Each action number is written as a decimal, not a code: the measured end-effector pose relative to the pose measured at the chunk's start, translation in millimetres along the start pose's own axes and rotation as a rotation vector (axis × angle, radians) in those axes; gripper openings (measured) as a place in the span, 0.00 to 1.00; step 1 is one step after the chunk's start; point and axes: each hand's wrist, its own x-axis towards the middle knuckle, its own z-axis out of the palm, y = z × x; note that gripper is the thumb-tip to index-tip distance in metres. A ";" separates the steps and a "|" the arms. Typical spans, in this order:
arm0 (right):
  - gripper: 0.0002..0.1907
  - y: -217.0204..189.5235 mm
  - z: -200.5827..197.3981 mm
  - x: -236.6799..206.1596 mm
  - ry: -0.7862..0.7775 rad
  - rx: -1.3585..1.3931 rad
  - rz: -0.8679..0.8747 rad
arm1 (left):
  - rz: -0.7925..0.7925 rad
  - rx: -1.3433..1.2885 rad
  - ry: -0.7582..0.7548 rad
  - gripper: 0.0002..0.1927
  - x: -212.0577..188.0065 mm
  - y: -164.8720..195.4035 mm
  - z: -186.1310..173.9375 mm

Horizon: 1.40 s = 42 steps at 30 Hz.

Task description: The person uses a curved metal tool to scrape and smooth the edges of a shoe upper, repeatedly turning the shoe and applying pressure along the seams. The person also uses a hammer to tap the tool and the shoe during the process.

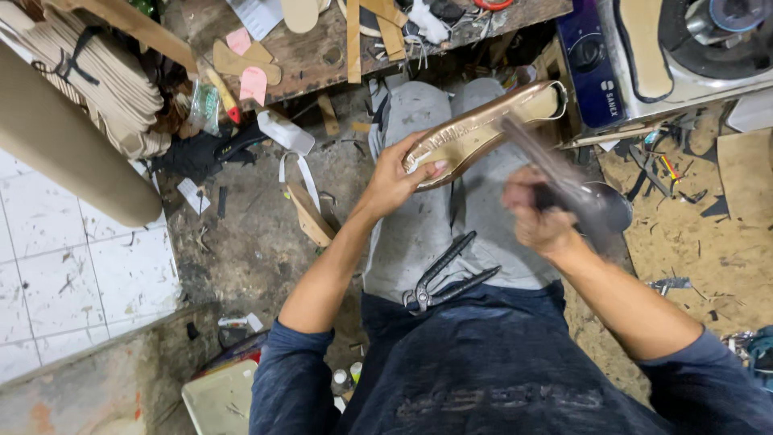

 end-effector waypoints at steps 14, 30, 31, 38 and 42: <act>0.10 -10.1 0.7 3.3 -0.309 -0.651 0.415 | -0.045 0.081 0.020 0.25 2.4 -3.6 1.9; 0.07 18.5 -21.6 -32.2 -0.076 -0.442 0.249 | -0.142 0.154 0.053 0.28 0.5 14.4 3.9; 0.07 16.6 -25.4 -29.5 -0.097 -0.522 0.291 | -0.133 0.139 0.047 0.28 1.8 16.3 4.9; 0.12 7.6 -24.3 -14.8 0.058 -0.459 0.208 | -0.115 0.141 0.058 0.28 5.2 19.3 5.6; 0.09 -5.4 -43.3 1.7 -0.065 -0.735 0.208 | -0.131 0.156 0.043 0.28 0.5 18.9 2.3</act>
